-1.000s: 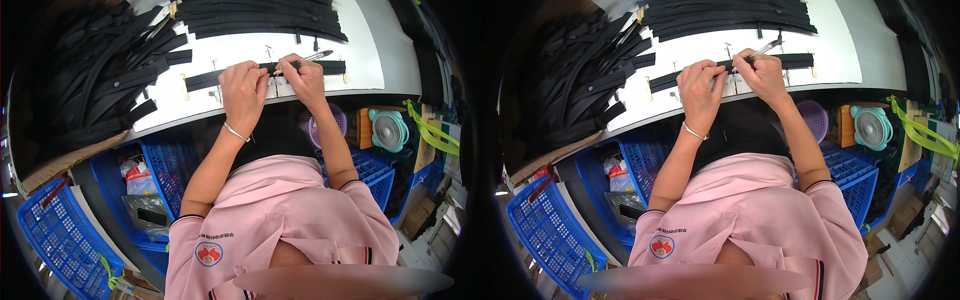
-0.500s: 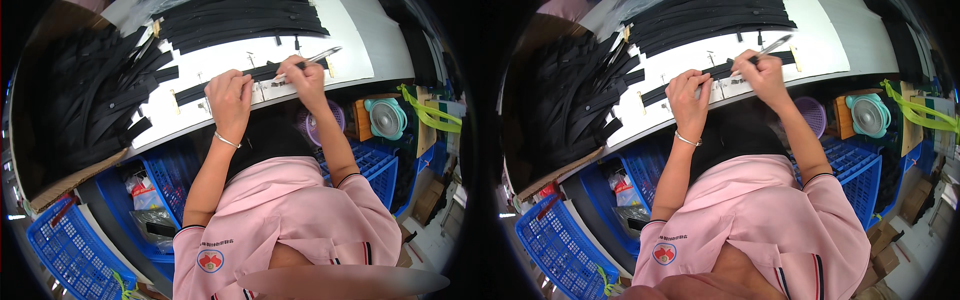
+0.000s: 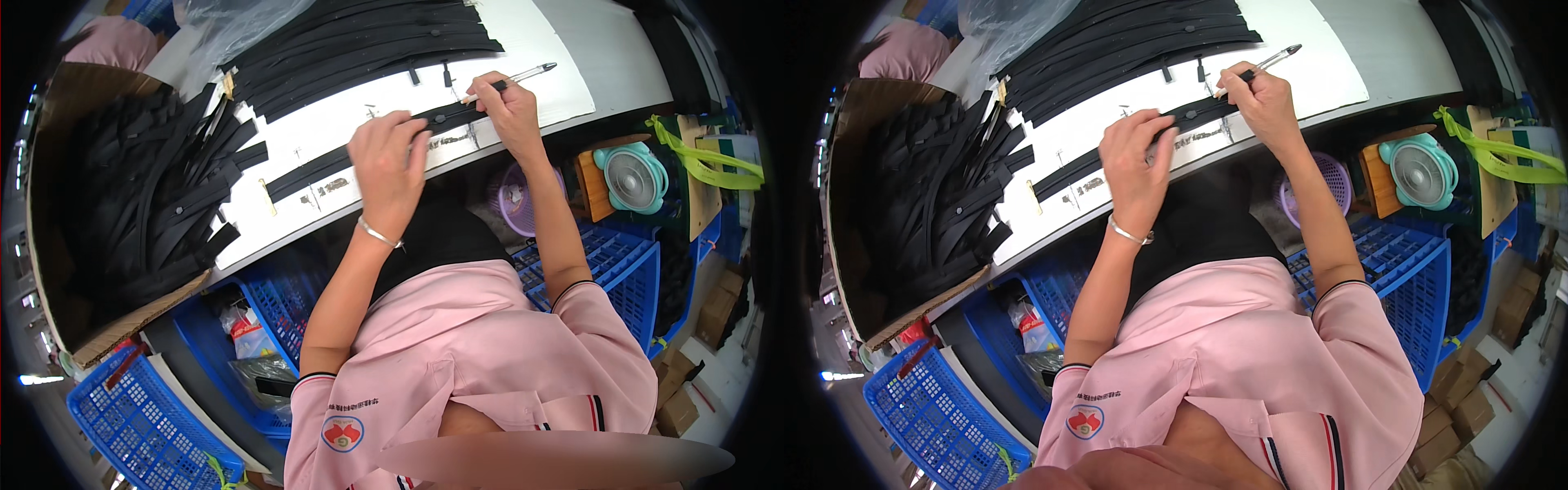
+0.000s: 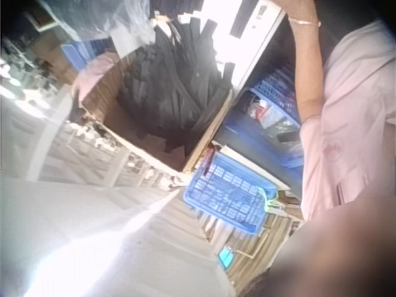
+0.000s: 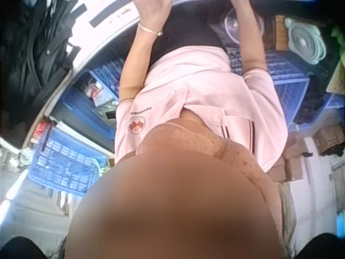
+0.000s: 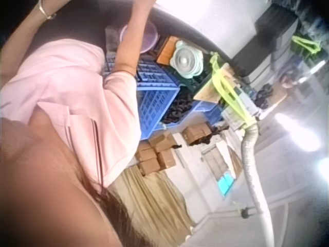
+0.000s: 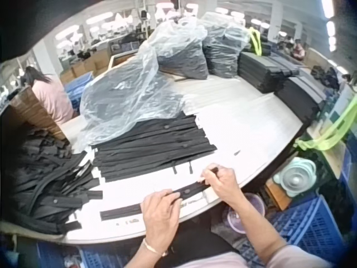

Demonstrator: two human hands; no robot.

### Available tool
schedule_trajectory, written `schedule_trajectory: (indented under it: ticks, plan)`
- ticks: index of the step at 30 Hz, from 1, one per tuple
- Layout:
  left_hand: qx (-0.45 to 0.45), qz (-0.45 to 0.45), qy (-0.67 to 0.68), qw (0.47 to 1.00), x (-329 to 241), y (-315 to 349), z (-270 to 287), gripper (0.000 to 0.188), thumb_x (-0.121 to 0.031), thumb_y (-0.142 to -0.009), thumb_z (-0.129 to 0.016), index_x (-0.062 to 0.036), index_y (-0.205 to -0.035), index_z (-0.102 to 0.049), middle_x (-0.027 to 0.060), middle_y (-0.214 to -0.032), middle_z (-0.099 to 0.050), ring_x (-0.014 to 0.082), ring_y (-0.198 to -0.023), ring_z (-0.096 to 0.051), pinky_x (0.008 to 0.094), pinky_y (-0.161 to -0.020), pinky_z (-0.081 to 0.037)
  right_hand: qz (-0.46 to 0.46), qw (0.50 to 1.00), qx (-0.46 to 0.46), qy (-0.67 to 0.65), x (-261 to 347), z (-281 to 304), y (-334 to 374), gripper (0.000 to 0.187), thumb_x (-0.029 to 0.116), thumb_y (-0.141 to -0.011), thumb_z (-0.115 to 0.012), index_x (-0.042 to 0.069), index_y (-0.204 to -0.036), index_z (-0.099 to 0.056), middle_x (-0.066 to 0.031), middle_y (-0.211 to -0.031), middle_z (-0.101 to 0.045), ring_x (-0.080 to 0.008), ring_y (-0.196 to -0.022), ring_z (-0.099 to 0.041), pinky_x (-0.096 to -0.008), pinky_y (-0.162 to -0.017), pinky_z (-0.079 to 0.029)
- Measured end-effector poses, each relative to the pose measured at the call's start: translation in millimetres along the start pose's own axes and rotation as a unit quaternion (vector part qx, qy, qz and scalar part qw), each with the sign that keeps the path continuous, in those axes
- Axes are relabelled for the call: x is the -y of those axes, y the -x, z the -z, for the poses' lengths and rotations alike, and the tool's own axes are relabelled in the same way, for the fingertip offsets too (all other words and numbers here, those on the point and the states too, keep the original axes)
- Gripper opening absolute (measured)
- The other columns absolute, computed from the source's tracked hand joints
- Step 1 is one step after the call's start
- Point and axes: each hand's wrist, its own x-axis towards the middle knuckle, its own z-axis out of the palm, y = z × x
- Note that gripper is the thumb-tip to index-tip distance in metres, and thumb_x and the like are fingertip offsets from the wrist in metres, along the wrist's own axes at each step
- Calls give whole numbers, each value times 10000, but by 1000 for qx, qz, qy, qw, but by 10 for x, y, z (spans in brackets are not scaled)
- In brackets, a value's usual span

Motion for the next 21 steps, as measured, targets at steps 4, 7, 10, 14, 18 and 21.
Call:
schedule_trajectory:
  ticks: [4, 7, 10, 14, 18, 21]
  plan:
    - [20, -47, 15, 999, -86, -150, -307, 127, -95, -845, -766, -74, -970, -769, 49, -1034, -712, 260, -1010, -621, 383, -918, -432, -14, 1000, 20, 14, 82, 6, 22, 211, 161, -1010, -631, 6, -913, -738, 0, -729, -662, -27, -621, -518, -206, -549, -392]
    - [28, -48, 5, 998, -51, -145, -418, 109, -89, -855, -751, -76, -960, -776, 41, -1029, -711, 257, -996, -614, 388, -908, -430, -13, 999, 33, 37, 45, 26, 10, 213, 163, -1015, -632, 6, -921, -741, 3, -743, -666, -30, -619, -517, -209, -552, -397]
    - [29, -50, 10, 998, -67, -137, -433, 128, -46, -827, -744, -47, -955, -750, 59, -1024, -676, 270, -1007, -594, 421, -924, -427, -1, 999, 33, 39, 32, 26, 15, 224, 165, -1013, -637, -1, -907, -744, 0, -749, -672, -30, -627, -523, -211, -555, -400]
    - [32, -44, -9, 998, -78, -129, -435, 128, -67, -837, -751, -71, -964, -763, 39, -1036, -684, 256, -1016, -597, 402, -916, -424, 23, 997, 38, 62, 69, 3, 21, 239, 161, -1012, -637, -18, -891, -739, -1, -755, -678, -35, -631, -538, -212, -562, -410]
    - [30, -43, -27, 998, -95, -125, -435, 130, -79, -842, -758, -89, -971, -775, 22, -1040, -695, 243, -1022, -603, 383, -912, -419, 9, 999, 30, 31, -20, 57, 36, 244, 140, -1005, -625, -27, -859, -727, -6, -748, -676, -53, -624, -552, -222, -567, -430]
    - [25, -48, -33, 998, -85, -119, -450, 128, -80, -841, -759, -91, -967, -775, 21, -1038, -695, 242, -1020, -603, 381, -915, -418, 38, 996, 76, 18, 52, 91, 38, 244, 131, -995, -619, -24, -836, -720, -9, -733, -672, -63, -618, -557, -229, -568, -439]
